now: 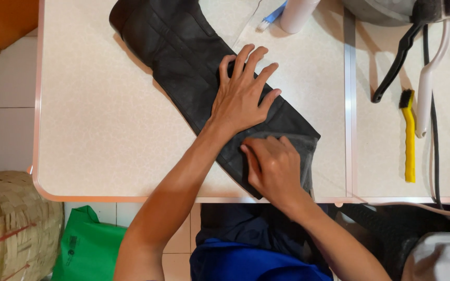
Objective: A person is cleaning a black leather boot with a cloth and then using a needle and thread to repair the zipper area on a workbench.
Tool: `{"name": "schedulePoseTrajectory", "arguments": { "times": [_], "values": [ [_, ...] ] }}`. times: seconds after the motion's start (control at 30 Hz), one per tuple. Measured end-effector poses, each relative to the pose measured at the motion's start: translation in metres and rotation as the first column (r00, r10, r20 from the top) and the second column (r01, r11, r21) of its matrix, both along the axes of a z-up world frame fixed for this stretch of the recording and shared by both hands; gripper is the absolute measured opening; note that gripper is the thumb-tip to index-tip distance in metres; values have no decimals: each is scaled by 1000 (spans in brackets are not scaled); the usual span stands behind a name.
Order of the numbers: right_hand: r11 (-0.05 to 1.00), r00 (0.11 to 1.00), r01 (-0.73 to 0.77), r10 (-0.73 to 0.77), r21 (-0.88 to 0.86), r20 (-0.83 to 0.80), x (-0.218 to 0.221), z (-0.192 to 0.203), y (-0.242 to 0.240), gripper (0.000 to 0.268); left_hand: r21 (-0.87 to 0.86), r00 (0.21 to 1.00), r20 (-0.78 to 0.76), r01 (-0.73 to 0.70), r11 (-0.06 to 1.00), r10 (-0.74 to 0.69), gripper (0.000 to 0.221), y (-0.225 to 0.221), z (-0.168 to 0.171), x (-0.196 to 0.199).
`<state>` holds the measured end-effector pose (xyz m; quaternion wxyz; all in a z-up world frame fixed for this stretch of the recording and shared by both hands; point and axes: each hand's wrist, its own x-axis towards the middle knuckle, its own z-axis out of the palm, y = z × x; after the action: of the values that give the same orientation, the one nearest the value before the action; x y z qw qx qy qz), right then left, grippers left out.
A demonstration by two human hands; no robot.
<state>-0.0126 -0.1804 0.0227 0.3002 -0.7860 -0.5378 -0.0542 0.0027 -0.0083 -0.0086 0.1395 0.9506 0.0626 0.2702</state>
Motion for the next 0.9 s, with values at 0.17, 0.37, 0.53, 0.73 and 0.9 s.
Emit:
{"name": "schedulePoseTrajectory", "arguments": {
  "times": [0.17,0.37,0.53,0.73,0.9],
  "values": [
    [975,930,-221,206,-16,-304,-1,17,-6,11,9,999,30,17,1000,-17,38,1,2,3],
    [999,1000,30,-30,27,2,0,3,-5,7,7,1000,21,5,1000,-5,38,-1,2,-1],
    [967,953,-253,242,-39,-184,-21,24,-25,15,8,999,34,22,1000,-22,37,0,6,1],
    [999,794,-37,10,-33,-608,13,55,-81,13,-36,993,116,35,999,-31,40,0,9,-3],
    [893,818,448,-395,33,-418,39,54,-113,11,-106,949,247,227,968,-196,23,-9,40,-12]
  ]
}}
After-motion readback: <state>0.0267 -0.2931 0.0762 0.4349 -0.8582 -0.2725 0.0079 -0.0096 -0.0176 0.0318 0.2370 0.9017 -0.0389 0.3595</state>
